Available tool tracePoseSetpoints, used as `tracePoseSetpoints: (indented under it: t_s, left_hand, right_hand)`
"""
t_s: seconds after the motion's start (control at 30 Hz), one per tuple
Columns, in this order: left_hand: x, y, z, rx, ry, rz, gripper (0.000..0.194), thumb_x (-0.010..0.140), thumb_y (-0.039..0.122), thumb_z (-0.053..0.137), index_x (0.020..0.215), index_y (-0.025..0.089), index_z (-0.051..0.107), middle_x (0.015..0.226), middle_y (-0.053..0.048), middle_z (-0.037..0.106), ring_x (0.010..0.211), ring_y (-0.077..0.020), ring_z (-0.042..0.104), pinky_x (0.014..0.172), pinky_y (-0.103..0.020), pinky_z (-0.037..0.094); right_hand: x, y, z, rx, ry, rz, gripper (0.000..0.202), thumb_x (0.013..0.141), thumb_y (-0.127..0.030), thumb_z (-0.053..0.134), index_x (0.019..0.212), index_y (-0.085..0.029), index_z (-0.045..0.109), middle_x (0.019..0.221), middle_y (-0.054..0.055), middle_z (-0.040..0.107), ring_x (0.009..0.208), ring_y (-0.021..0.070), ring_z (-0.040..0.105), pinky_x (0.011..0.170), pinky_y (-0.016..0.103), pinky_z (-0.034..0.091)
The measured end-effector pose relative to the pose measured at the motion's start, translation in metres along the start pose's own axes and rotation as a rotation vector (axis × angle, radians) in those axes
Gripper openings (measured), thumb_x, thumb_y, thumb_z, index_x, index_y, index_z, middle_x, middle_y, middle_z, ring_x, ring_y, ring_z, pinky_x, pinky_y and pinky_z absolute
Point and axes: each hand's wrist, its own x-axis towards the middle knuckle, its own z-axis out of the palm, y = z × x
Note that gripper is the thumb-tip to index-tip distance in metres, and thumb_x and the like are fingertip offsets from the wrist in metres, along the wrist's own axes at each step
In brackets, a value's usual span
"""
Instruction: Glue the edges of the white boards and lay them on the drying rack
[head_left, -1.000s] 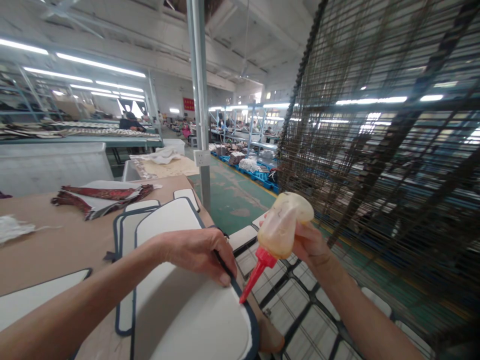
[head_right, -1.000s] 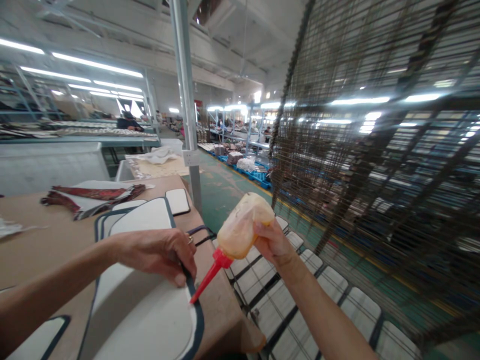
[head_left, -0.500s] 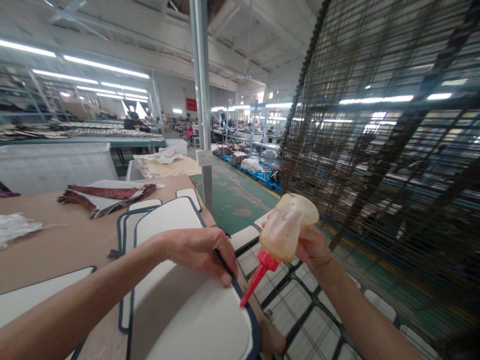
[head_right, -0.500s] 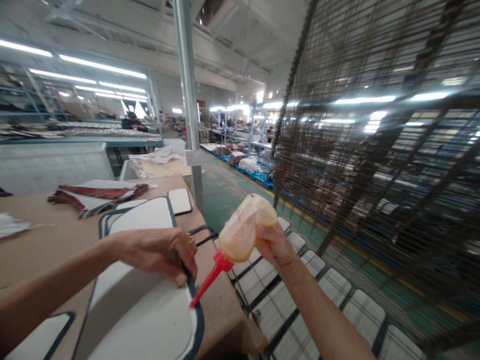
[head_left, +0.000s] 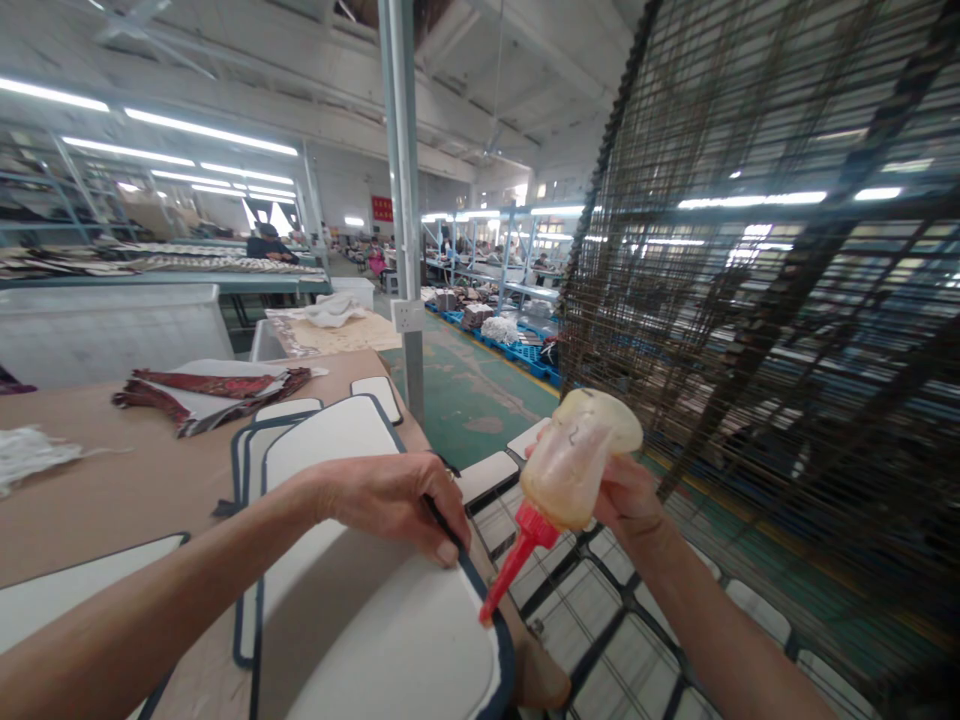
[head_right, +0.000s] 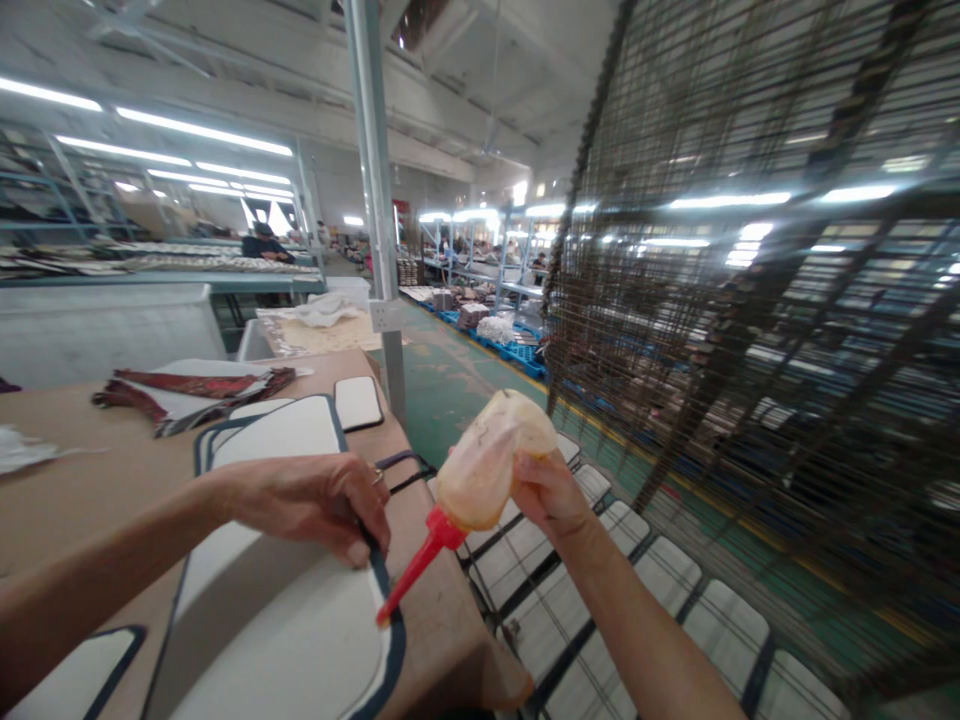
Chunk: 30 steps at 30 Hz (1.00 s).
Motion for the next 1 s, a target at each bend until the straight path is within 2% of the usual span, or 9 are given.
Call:
tracePoseSetpoints:
  t_s: [0.17, 0.27, 0.37, 0.43, 0.53, 0.67, 0.87, 1.0]
  left_hand:
    - [-0.005, -0.005, -0.002, 0.005, 0.031, 0.014, 0.025, 0.083, 0.029, 0.065, 0.093, 0.009, 0.078, 0.080, -0.009, 0.073, 0.071, -0.0146, 0.059, 0.066, -0.018, 0.045]
    - [-0.009, -0.007, -0.004, -0.010, 0.059, 0.035, 0.025, 0.083, 0.029, 0.064, 0.092, 0.009, 0.077, 0.080, -0.008, 0.073, 0.069, -0.0135, 0.057, 0.064, -0.018, 0.044]
    - [-0.013, -0.008, -0.006, -0.004, 0.098, 0.024, 0.024, 0.084, 0.027, 0.063, 0.090, 0.008, 0.077, 0.074, -0.007, 0.070, 0.062, -0.0114, 0.053, 0.058, -0.017, 0.040]
    - [-0.017, -0.010, -0.006, -0.004, 0.139, -0.018, 0.025, 0.083, 0.028, 0.062, 0.087, 0.008, 0.076, 0.070, -0.005, 0.066, 0.061, -0.0109, 0.051, 0.056, -0.018, 0.038]
    - [-0.024, -0.015, -0.006, -0.007, 0.194, -0.110, 0.029, 0.083, 0.034, 0.061, 0.086, 0.008, 0.075, 0.069, -0.003, 0.061, 0.062, -0.0115, 0.050, 0.054, -0.018, 0.035]
    - [-0.033, -0.022, -0.007, 0.077, 0.271, -0.164, 0.035, 0.085, 0.041, 0.058, 0.084, 0.010, 0.073, 0.068, -0.002, 0.058, 0.063, -0.0116, 0.049, 0.055, -0.019, 0.033]
    - [-0.043, -0.030, -0.003, 0.100, 0.394, -0.265, 0.036, 0.084, 0.045, 0.056, 0.079, 0.013, 0.071, 0.070, -0.001, 0.059, 0.068, -0.0136, 0.052, 0.056, -0.019, 0.034]
    - [-0.047, -0.035, -0.001, 0.075, 0.445, -0.334, 0.038, 0.083, 0.049, 0.056, 0.084, 0.014, 0.072, 0.075, -0.002, 0.064, 0.072, -0.0162, 0.055, 0.059, -0.020, 0.036]
  right_hand:
    - [-0.003, 0.002, -0.002, -0.001, 0.013, 0.041, 0.052, 0.048, -0.048, 0.088, 0.092, -0.024, 0.075, 0.088, 0.003, 0.075, 0.078, 0.0247, 0.070, 0.072, 0.034, 0.060]
    - [-0.005, 0.002, -0.002, -0.005, 0.024, -0.002, 0.051, 0.048, -0.048, 0.088, 0.091, -0.025, 0.074, 0.085, 0.003, 0.075, 0.079, 0.0276, 0.070, 0.079, 0.041, 0.058]
    - [-0.006, 0.002, 0.001, 0.000, 0.050, -0.085, 0.039, 0.050, -0.044, 0.087, 0.082, -0.027, 0.074, 0.076, 0.003, 0.074, 0.085, 0.0321, 0.070, 0.092, 0.050, 0.051]
    - [-0.008, 0.002, 0.002, 0.007, 0.060, -0.112, 0.037, 0.051, -0.042, 0.086, 0.083, -0.027, 0.073, 0.075, 0.003, 0.074, 0.091, 0.0342, 0.069, 0.097, 0.053, 0.046]
    - [-0.011, 0.003, 0.002, -0.002, 0.061, -0.119, 0.047, 0.053, -0.043, 0.084, 0.096, -0.027, 0.071, 0.083, 0.006, 0.075, 0.097, 0.0360, 0.067, 0.099, 0.055, 0.044]
    - [-0.013, 0.006, 0.001, -0.017, 0.134, -0.208, 0.053, 0.054, -0.043, 0.083, 0.103, -0.027, 0.069, 0.092, 0.008, 0.074, 0.096, 0.0363, 0.067, 0.100, 0.056, 0.043]
    - [-0.017, 0.012, -0.001, -0.030, 0.185, -0.308, 0.051, 0.057, -0.042, 0.085, 0.104, -0.028, 0.070, 0.083, 0.006, 0.075, 0.089, 0.0350, 0.070, 0.100, 0.057, 0.043]
    - [-0.015, 0.015, 0.002, -0.027, 0.223, -0.340, 0.056, 0.058, -0.042, 0.085, 0.109, -0.029, 0.068, 0.090, 0.007, 0.075, 0.093, 0.0351, 0.069, 0.101, 0.058, 0.042]
